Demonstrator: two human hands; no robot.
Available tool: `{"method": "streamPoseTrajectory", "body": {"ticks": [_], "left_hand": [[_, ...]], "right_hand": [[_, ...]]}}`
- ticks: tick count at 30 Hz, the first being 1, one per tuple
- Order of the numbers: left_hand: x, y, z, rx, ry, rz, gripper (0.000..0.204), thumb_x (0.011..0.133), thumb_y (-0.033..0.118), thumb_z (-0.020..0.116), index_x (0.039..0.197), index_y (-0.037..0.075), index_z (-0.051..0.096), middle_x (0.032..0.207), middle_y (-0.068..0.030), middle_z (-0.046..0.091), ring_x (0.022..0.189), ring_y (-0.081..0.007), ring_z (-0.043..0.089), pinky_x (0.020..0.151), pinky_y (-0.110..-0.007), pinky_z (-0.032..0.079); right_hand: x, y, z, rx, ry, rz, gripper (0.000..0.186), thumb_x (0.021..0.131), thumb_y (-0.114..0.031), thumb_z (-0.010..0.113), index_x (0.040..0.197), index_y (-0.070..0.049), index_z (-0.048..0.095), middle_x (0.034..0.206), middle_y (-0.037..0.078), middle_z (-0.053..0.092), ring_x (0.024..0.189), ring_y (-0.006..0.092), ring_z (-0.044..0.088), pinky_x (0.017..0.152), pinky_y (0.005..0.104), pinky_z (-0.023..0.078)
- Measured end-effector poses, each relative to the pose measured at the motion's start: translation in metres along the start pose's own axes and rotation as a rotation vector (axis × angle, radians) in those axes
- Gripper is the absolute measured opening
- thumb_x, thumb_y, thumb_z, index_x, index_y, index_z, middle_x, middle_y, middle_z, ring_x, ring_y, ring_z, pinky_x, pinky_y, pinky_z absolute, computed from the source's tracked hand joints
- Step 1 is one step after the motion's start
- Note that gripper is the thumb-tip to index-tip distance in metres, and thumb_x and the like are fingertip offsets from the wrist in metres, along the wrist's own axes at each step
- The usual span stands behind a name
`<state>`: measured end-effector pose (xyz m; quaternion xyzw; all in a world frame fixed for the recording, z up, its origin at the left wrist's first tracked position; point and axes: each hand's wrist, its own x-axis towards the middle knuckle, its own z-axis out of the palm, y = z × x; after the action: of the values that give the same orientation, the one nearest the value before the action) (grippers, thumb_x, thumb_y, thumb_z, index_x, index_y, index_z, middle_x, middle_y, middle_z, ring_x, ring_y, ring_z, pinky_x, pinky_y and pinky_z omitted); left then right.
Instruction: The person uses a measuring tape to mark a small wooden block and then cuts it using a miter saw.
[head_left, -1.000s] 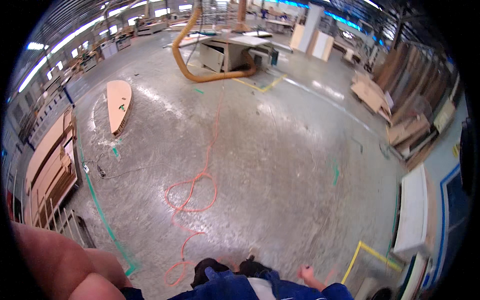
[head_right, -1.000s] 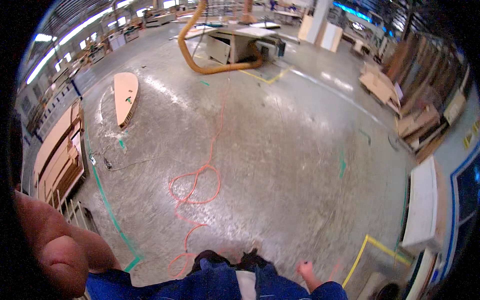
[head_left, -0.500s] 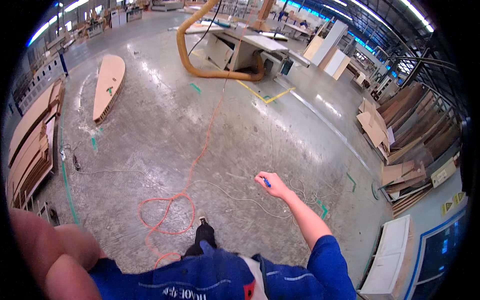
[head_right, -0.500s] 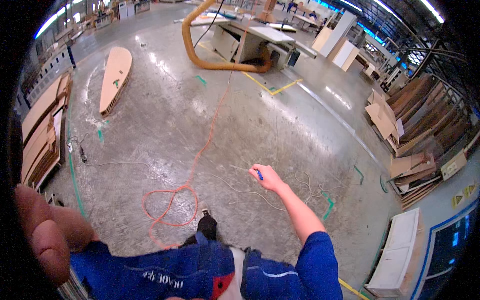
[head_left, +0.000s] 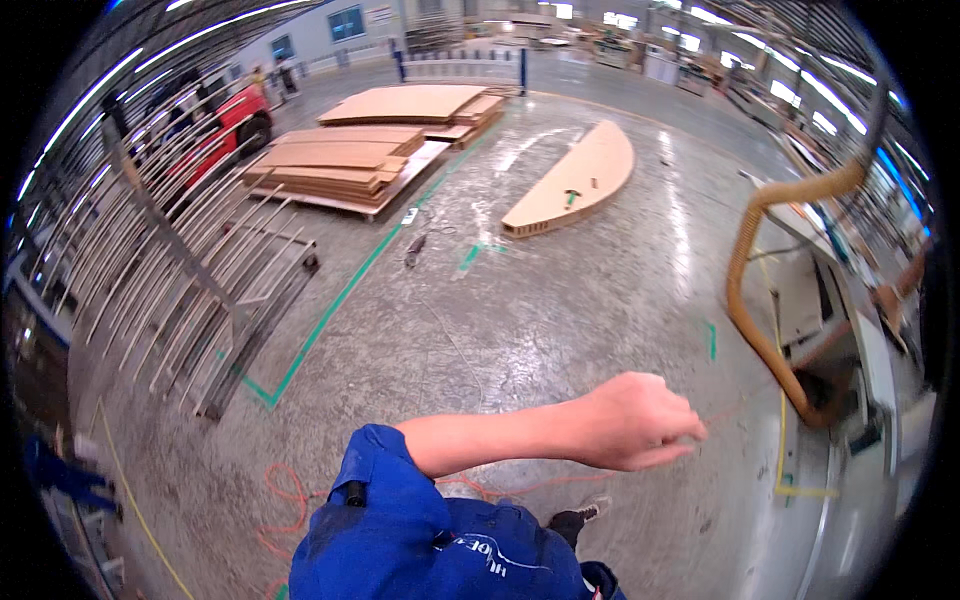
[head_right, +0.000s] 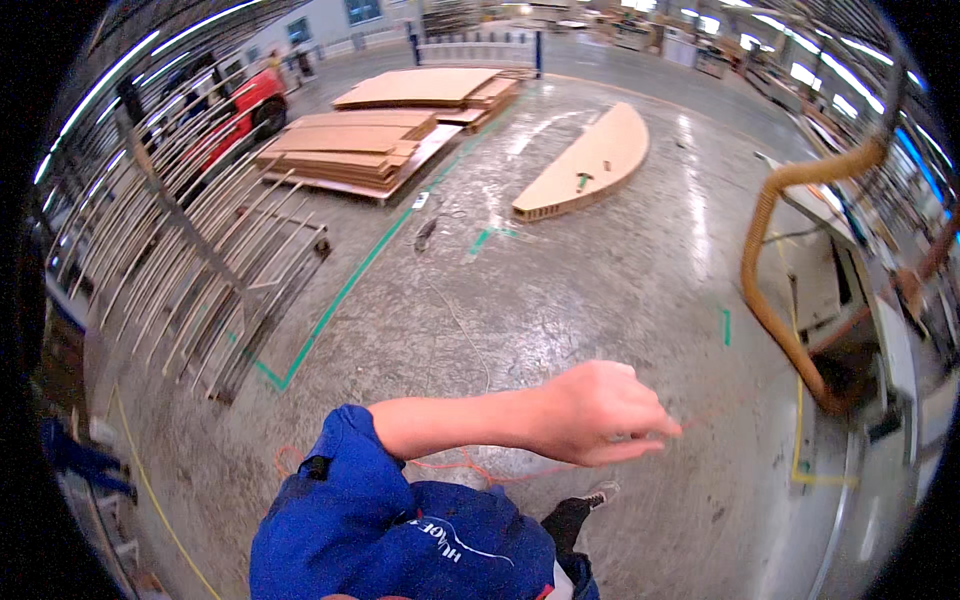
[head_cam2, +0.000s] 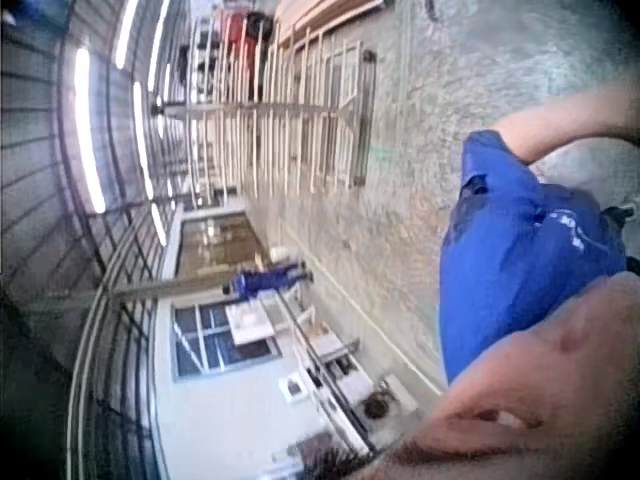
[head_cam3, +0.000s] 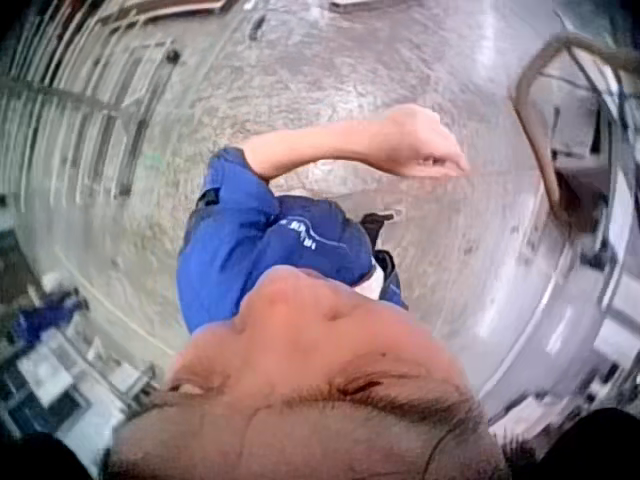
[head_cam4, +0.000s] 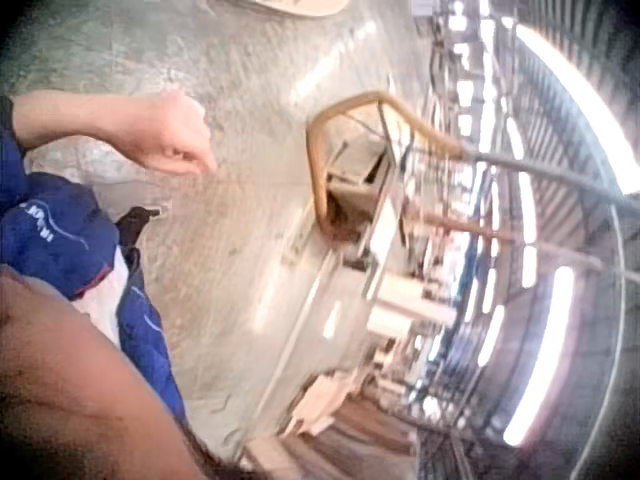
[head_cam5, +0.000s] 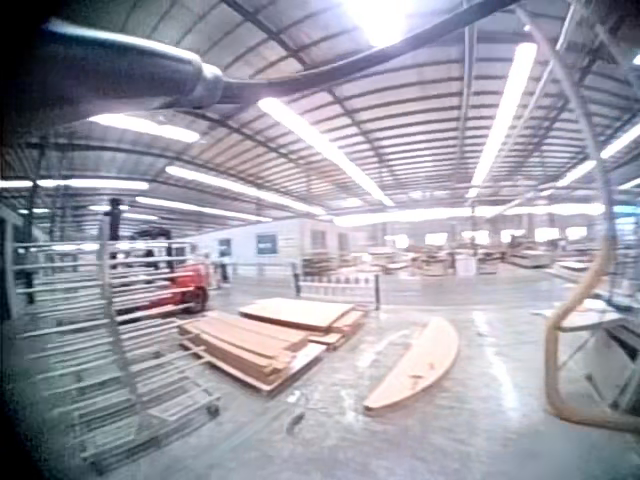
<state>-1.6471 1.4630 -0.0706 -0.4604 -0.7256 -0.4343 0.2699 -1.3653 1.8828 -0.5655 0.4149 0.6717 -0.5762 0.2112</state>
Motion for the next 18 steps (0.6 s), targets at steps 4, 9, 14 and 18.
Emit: {"method": "streamPoseTrajectory", "body": {"ticks": [4,9,14,18], "left_hand": [[-0.048,-0.121,0.129,-0.065,-0.233,-0.443,0.024,0.091,0.017,0.073,0.112,0.007,0.071,0.080,-0.0101,0.066,0.071,-0.0257,0.066,0.065,-0.038,0.051],[-0.030,-0.241,0.192,-0.284,-0.303,-0.860,0.028,0.093,0.020,0.072,0.113,0.002,0.072,0.081,-0.0134,0.068,0.072,-0.0261,0.067,0.067,-0.039,0.053],[-0.059,-0.381,0.214,-0.209,-0.172,-1.065,0.032,0.093,0.022,0.071,0.119,0.002,0.072,0.089,-0.0139,0.076,0.079,-0.0204,0.072,0.075,-0.035,0.057],[-0.048,-0.485,0.178,-0.242,-0.042,-1.420,0.027,0.094,0.016,0.071,0.116,0.002,0.074,0.090,-0.0103,0.078,0.077,-0.0117,0.070,0.071,-0.031,0.057]], "right_hand": [[0.175,-0.080,-0.019,-0.003,-0.056,0.001,0.033,0.099,-0.035,0.058,0.077,-0.011,0.054,0.071,0.003,0.058,0.062,0.0145,0.055,0.055,0.0302,0.044],[0.336,-0.291,-0.121,0.149,0.060,-0.213,0.033,0.098,-0.035,0.058,0.075,-0.013,0.050,0.070,0.002,0.053,0.062,0.0147,0.054,0.055,0.0298,0.044],[0.471,-0.672,-0.020,0.064,-0.086,-0.550,0.020,0.098,-0.024,0.060,0.081,-0.016,0.055,0.073,-0.003,0.054,0.067,0.0101,0.053,0.061,0.0282,0.046],[0.494,-0.830,0.104,-0.349,-0.365,-0.915,0.024,0.100,-0.022,0.061,0.081,-0.007,0.060,0.073,-0.001,0.058,0.069,0.0100,0.054,0.063,0.0285,0.048]]}}
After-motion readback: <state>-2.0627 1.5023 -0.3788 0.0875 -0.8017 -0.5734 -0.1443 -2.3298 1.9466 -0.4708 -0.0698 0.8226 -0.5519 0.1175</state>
